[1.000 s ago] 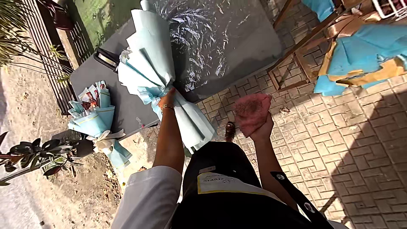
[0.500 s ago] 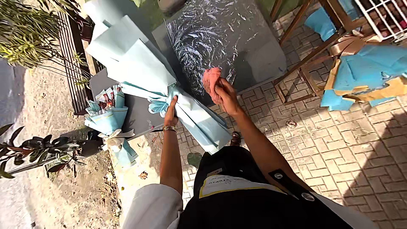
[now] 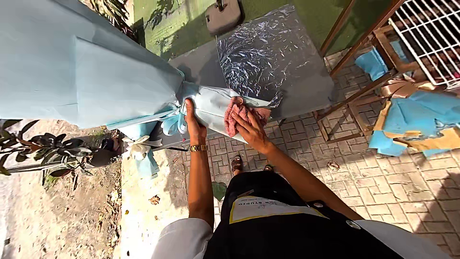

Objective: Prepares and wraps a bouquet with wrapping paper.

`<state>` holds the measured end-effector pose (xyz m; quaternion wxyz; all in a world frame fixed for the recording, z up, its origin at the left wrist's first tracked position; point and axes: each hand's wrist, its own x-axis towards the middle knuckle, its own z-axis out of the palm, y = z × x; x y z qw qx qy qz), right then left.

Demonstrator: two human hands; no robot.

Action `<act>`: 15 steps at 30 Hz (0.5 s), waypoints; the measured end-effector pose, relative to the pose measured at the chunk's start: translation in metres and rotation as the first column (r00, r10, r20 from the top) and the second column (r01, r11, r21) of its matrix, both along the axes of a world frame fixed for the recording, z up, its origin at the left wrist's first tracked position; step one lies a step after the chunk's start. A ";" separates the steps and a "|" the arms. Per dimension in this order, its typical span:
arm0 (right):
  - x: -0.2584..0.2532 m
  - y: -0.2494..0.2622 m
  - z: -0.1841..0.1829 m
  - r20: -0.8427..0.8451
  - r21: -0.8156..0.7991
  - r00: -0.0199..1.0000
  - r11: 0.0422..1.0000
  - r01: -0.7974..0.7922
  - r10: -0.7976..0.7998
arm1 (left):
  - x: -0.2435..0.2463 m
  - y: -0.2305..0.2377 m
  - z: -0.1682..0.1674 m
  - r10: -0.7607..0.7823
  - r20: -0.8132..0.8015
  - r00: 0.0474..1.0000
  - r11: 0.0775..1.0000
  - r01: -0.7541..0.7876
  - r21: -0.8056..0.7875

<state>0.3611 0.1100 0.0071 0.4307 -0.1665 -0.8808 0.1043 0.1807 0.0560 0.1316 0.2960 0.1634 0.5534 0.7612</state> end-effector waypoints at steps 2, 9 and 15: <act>0.017 0.005 -0.023 0.041 -0.108 0.999 0.994 0.032 -0.028 | -0.012 -0.007 0.007 0.026 -0.074 0.997 1.000 -0.026 0.001; 0.069 0.013 0.025 -0.013 -0.884 0.825 0.392 0.254 -0.564 | -0.081 -0.055 0.002 -0.009 -0.325 0.946 0.986 0.063 0.157; 0.004 -0.020 0.183 -0.404 -0.564 0.902 0.817 -0.117 -0.150 | -0.094 -0.093 0.004 -0.033 -0.331 0.943 0.973 0.106 0.204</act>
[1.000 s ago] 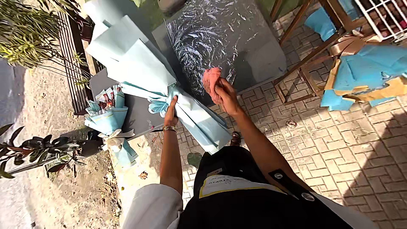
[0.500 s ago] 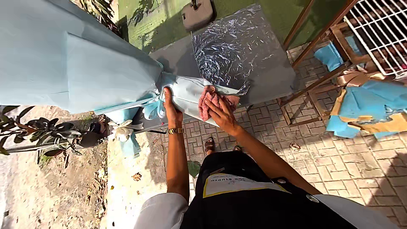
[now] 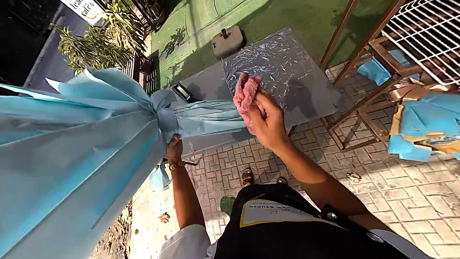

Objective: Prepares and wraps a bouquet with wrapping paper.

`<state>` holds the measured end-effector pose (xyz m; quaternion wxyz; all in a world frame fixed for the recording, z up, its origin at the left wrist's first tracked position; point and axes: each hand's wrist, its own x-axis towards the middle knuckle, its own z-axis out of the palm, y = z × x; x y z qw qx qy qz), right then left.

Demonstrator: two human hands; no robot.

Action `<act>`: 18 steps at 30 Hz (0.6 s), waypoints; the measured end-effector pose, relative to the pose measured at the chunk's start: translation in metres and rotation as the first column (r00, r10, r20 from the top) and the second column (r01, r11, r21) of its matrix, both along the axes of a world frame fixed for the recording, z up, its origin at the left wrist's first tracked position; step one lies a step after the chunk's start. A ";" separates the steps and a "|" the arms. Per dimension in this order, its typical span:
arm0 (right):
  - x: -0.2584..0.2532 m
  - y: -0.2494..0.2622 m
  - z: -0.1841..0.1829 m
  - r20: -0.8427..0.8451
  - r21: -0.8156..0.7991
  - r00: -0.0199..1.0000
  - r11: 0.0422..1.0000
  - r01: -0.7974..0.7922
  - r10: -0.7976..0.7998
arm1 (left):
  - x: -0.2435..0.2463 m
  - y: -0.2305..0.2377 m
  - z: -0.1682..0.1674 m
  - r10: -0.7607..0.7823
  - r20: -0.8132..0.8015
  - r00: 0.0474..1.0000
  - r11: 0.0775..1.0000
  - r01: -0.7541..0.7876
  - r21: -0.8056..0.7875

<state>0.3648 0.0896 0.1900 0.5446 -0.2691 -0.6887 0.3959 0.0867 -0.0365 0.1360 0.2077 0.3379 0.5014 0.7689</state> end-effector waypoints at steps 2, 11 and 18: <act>-0.043 -0.017 0.028 0.027 0.191 0.993 0.975 -0.114 0.111 | 0.013 -0.001 0.004 0.012 -0.002 1.000 1.000 -0.012 -0.003; -0.109 -0.024 -0.057 0.138 0.414 0.987 0.901 -0.130 0.079 | 0.036 -0.018 0.005 0.002 0.024 1.000 0.978 -0.007 0.208; -0.090 0.000 -0.158 0.188 -0.151 0.980 0.988 -0.038 0.066 | -0.007 -0.056 0.000 -0.015 -0.094 0.995 0.992 0.027 0.126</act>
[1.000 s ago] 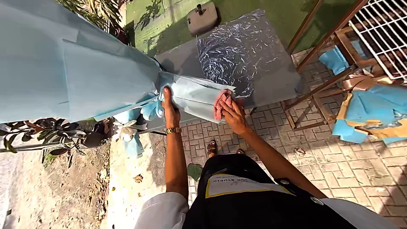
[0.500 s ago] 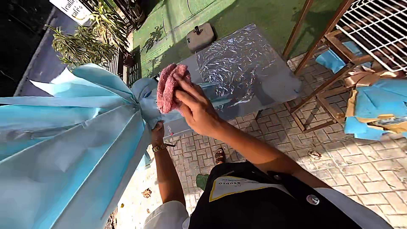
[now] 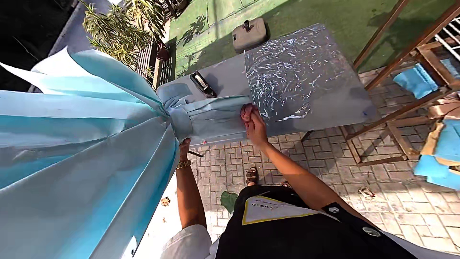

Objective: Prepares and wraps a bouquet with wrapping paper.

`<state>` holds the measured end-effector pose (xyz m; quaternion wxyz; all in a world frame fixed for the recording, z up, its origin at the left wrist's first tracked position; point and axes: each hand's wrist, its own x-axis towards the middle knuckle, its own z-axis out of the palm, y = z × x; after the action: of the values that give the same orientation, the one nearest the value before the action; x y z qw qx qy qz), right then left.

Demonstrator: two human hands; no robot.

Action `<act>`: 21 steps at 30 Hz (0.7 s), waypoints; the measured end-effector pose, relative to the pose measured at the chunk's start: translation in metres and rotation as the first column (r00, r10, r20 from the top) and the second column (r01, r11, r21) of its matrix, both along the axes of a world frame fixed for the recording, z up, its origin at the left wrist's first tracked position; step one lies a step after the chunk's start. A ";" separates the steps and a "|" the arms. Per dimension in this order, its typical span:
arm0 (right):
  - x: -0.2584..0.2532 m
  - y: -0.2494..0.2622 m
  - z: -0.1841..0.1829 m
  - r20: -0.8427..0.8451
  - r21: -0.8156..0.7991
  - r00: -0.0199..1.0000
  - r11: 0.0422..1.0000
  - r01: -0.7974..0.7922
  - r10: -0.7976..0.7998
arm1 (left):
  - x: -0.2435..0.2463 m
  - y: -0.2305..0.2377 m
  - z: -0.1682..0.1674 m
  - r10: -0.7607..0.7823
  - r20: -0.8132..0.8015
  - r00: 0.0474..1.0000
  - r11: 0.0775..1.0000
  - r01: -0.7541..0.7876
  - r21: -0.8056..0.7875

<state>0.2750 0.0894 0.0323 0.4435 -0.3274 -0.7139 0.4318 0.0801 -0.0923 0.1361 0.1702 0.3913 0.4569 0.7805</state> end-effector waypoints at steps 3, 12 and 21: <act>0.022 0.013 0.028 -0.011 -0.292 0.975 0.934 0.208 -0.221 | -0.021 -0.019 -0.001 -0.091 -0.077 0.993 0.996 0.089 -0.031; -0.015 -0.050 0.190 -0.249 0.454 0.907 0.868 -0.200 0.339 | -0.031 -0.025 -0.007 -0.344 -0.046 0.938 0.939 0.344 -0.025; -0.058 -0.005 0.162 0.148 0.233 0.828 0.795 -0.561 0.541 | 0.037 -0.026 0.049 0.204 -0.037 0.978 0.743 -0.179 -0.644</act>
<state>0.2173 0.0839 0.1943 0.3119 -0.0585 -0.8453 0.4297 0.1175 -0.1181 0.1848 0.2214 0.2460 0.7315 0.5962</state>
